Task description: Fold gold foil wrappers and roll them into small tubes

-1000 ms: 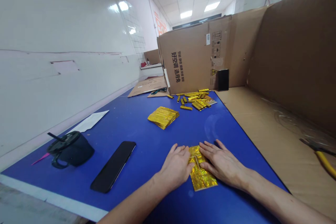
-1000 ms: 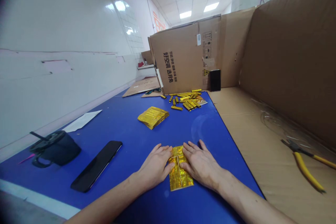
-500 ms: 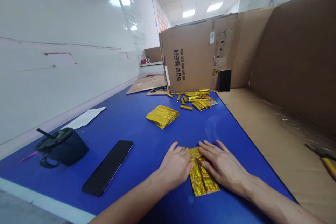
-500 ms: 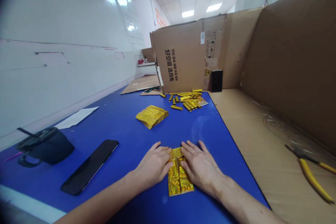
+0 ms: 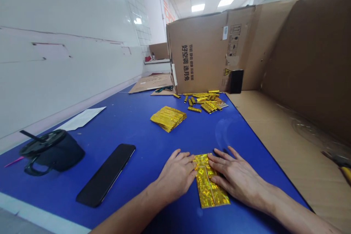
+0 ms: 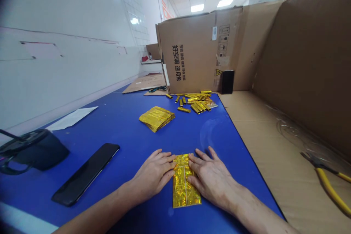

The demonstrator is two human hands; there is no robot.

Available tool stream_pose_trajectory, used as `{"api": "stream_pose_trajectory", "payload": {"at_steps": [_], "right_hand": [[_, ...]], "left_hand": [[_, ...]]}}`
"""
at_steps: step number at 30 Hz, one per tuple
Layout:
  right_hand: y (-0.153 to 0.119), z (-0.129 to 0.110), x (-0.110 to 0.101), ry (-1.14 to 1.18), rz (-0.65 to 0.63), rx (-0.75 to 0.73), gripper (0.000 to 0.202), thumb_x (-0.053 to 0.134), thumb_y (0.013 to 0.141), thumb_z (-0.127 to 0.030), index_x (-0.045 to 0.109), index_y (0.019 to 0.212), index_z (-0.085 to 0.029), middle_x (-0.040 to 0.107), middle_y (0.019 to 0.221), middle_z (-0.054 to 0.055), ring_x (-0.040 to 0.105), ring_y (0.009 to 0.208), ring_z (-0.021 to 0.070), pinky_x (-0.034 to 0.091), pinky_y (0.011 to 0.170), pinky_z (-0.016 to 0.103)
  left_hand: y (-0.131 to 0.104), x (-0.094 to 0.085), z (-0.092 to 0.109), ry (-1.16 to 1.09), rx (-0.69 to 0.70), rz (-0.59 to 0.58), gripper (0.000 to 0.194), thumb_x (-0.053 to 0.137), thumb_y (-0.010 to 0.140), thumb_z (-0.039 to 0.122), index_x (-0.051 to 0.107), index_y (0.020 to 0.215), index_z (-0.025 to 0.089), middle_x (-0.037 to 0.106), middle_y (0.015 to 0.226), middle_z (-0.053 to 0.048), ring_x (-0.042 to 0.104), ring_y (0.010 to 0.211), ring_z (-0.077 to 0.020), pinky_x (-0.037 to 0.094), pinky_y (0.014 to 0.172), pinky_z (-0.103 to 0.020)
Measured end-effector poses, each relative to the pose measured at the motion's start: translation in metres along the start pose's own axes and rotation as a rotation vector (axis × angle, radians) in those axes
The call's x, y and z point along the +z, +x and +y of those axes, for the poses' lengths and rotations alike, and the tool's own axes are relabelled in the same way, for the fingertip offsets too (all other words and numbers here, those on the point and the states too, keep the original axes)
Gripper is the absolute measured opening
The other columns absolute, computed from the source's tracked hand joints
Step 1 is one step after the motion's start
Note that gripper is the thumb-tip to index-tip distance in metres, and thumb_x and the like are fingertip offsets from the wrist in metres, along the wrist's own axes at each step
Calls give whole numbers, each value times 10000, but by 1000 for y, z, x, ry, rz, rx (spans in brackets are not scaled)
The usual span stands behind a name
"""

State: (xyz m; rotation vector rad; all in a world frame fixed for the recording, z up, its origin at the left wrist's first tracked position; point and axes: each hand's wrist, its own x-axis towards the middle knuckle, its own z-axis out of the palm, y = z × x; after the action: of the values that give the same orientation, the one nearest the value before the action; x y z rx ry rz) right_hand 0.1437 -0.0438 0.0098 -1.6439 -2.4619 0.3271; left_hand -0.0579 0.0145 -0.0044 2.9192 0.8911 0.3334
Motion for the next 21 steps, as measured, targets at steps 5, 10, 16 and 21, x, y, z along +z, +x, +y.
{"api": "stream_pose_trajectory", "payload": {"at_steps": [5, 10, 16, 21], "right_hand": [[1, -4, 6, 16, 70, 15, 401, 402, 818, -411, 519, 1142, -205, 476, 1247, 86, 332, 1197, 261, 132, 990, 527], [5, -12, 13, 41, 34, -95, 645, 359, 805, -519, 265, 1322, -145, 268, 1363, 126, 215, 1252, 240, 90, 1013, 500], [2, -3, 9, 22, 2, -38, 546, 349, 830, -474, 369, 1274, -158, 351, 1322, 128, 296, 1218, 238, 102, 1011, 500], [-2, 5, 5, -13, 26, -4, 508, 380, 821, -463, 411, 1249, -190, 395, 1300, 101, 323, 1199, 273, 123, 989, 543]], "left_hand": [[2, 1, 8, 1, -31, 30, 230, 463, 797, 280, 551, 983, 177, 555, 1088, -65, 464, 1038, -197, 249, 972, -397], [3, 4, 12, 35, -21, 25, 242, 452, 802, 301, 537, 986, 169, 550, 1079, -77, 446, 1054, -209, 208, 988, -420], [1, -1, 10, 26, -57, 8, 225, 455, 803, 300, 547, 968, 177, 569, 1054, -63, 451, 1042, -207, 205, 979, -431], [1, -2, 10, 20, -61, 3, 247, 462, 803, 292, 543, 1006, 178, 568, 1079, -54, 449, 1047, -207, 195, 982, -434]]}}
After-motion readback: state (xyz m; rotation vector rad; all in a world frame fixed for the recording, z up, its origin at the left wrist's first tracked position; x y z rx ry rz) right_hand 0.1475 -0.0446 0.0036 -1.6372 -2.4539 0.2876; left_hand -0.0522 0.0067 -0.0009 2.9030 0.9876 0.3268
